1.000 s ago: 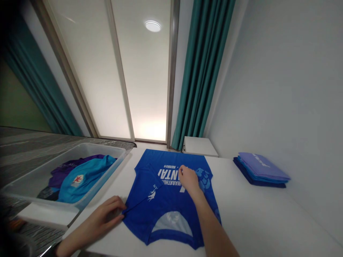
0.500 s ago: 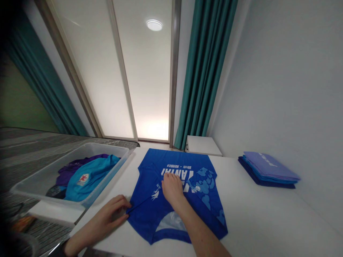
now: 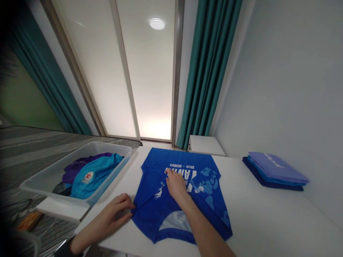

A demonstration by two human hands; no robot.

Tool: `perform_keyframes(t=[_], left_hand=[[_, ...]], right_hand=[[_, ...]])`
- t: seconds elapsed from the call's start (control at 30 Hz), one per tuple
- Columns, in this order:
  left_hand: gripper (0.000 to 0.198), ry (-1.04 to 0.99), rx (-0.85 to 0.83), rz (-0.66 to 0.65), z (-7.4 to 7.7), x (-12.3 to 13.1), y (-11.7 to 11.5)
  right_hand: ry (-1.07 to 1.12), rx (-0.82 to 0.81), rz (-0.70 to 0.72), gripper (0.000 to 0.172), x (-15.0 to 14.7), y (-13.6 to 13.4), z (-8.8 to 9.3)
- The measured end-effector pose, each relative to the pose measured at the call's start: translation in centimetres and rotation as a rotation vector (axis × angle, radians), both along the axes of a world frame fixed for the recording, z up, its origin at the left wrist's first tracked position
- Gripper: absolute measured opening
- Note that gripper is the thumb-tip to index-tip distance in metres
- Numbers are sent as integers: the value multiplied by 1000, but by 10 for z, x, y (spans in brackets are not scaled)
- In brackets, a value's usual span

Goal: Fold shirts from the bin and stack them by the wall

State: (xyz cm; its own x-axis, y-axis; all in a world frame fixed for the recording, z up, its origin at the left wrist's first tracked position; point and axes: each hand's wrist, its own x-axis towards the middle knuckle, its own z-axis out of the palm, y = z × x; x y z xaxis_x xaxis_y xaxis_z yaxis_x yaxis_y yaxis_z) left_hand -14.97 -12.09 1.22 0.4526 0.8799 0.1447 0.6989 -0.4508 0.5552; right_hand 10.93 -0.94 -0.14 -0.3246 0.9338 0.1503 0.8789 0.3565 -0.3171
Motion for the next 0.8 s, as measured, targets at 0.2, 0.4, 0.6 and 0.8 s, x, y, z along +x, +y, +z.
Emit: perform_keyframes(t=[0.2, 0.4, 0.6, 0.8], left_hand=[[26, -48, -18, -18, 1, -1, 1], [33, -136, 57, 77, -4, -5, 5], [44, 147, 283, 33, -8, 10, 33], [53, 411, 309, 31, -10, 43, 83]], right_hand=[[-29, 81, -5, 29, 2, -1, -1], [-3, 248, 175, 34, 1, -11, 5], [-38, 151, 365, 51, -4, -22, -14], [-70, 35, 322, 58, -1, -22, -24]])
